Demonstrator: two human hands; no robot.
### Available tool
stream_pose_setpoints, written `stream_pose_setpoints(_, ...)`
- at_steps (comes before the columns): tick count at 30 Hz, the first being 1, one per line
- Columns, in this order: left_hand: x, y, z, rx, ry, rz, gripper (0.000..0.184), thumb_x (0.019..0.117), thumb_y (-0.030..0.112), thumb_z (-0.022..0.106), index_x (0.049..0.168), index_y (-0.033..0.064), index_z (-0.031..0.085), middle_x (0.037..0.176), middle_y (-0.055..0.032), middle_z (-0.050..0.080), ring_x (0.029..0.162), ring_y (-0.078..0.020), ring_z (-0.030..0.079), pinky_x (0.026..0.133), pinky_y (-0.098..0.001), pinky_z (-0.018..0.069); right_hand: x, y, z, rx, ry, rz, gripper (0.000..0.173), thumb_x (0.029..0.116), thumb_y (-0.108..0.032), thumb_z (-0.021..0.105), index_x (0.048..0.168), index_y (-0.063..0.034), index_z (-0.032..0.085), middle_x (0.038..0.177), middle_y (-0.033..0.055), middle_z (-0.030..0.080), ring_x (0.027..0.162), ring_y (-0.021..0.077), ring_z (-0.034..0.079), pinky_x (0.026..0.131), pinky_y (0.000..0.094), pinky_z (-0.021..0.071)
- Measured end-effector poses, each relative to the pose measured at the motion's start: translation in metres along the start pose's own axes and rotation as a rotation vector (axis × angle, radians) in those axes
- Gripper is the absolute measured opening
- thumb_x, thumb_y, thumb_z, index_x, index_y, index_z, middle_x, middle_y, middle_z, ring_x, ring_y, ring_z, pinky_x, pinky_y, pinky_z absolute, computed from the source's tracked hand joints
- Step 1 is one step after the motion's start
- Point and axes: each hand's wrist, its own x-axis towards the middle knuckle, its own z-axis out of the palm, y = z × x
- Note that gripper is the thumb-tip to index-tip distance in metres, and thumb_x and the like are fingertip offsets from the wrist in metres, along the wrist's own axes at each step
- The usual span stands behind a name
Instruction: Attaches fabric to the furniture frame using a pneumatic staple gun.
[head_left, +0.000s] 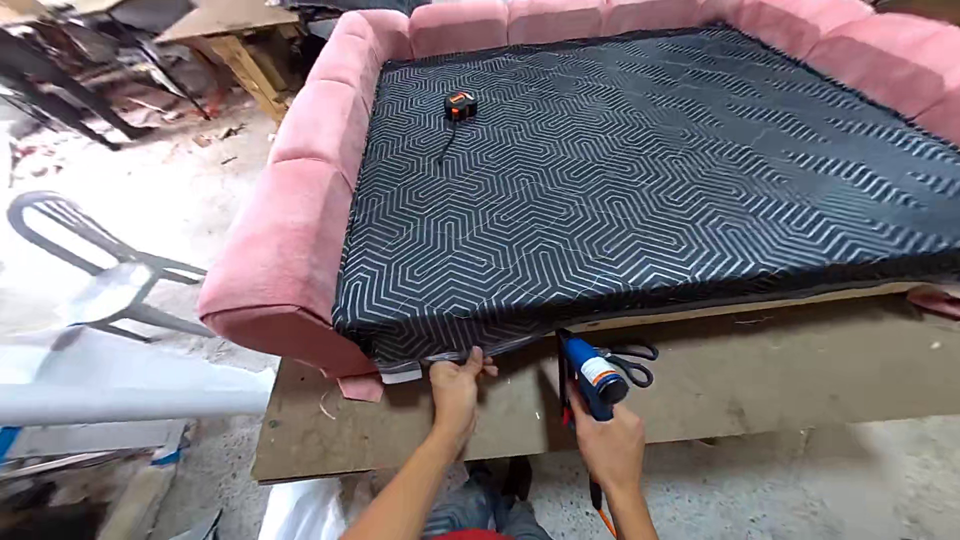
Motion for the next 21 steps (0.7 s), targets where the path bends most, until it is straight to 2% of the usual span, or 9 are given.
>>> stream_pose_setpoints(3,0.01,-0.006,-0.006,0.092,-0.042,-0.024,0.017,0.1022,0.002,0.059,0.095,-0.0113,0.065,0.077,-0.0182,0.073,0.068,-0.0264,0.074,0.072,-0.0397,0.0647,0.0,-0.004,0.009,0.016,0.048,0.019,0.035,0.0847,-0.041,0.078,0.084,-0.0067,0.074,0.07,0.0033,0.071,0.066,0.0148,0.072,0.061,0.0418,0.0588)
stream_pose_setpoints(7,0.037,-0.002,-0.003,0.157,-0.033,-0.135,0.018,0.1035,0.01,0.061,0.098,-0.0055,0.067,0.08,-0.0134,0.074,0.07,-0.0221,0.073,0.07,-0.036,0.0625,0.009,-0.005,0.022,0.013,0.04,0.064,0.033,0.0843,-0.037,0.08,0.085,-0.0046,0.074,0.072,0.0072,0.071,0.069,0.0204,0.072,0.066,0.0477,0.0579)
stream_pose_setpoints(11,0.046,-0.005,0.003,0.147,-0.042,-0.102,0.021,0.1037,0.007,0.059,0.093,-0.0081,0.068,0.076,-0.0151,0.074,0.067,-0.0228,0.073,0.07,-0.0363,0.0633,0.004,-0.016,0.019,-0.008,0.023,-0.002,0.033,0.086,-0.042,0.078,0.082,-0.0101,0.074,0.069,0.0008,0.071,0.066,0.0123,0.071,0.062,0.0396,0.0593)
stream_pose_setpoints(15,0.043,-0.002,-0.002,0.184,-0.077,-0.076,0.022,0.1042,0.009,0.059,0.091,-0.0071,0.068,0.075,-0.014,0.072,0.064,-0.0218,0.071,0.067,-0.0353,0.0623,-0.004,-0.029,0.034,0.018,-0.012,-0.006,0.027,0.0855,-0.036,0.078,0.086,-0.0091,0.075,0.074,0.0029,0.073,0.071,0.0145,0.073,0.068,0.0411,0.0608)
stream_pose_setpoints(18,0.023,0.009,-0.014,0.289,-0.193,-0.163,0.03,0.1072,0.022,0.057,0.103,-0.0055,0.068,0.083,-0.0137,0.074,0.066,-0.0221,0.072,0.065,-0.036,0.0625,-0.021,-0.038,0.022,0.054,0.021,0.048,0.032,0.0872,-0.043,0.077,0.086,-0.0113,0.075,0.073,-0.0003,0.072,0.069,0.0113,0.071,0.066,0.0389,0.0602)
stream_pose_setpoints(20,-0.018,0.019,-0.025,0.344,-0.499,-0.37,0.037,0.1101,0.029,0.049,0.128,-0.0012,0.058,0.105,-0.0146,0.073,0.079,-0.0247,0.073,0.071,-0.0401,0.0635,-0.049,-0.049,0.003,0.123,0.1,0.06,0.032,0.0877,-0.041,0.077,0.09,-0.0094,0.075,0.076,-0.0002,0.073,0.07,0.0104,0.072,0.067,0.0377,0.0621)
stream_pose_setpoints(21,-0.044,0.021,-0.026,0.327,-0.665,-0.497,0.038,0.1101,0.03,0.048,0.134,0.0011,0.056,0.112,-0.0148,0.072,0.085,-0.0263,0.075,0.075,-0.0425,0.0645,-0.065,-0.052,-0.005,0.142,0.163,0.036,0.031,0.0871,-0.039,0.078,0.091,-0.0083,0.075,0.077,-0.0004,0.074,0.072,0.0088,0.073,0.068,0.0352,0.0631)
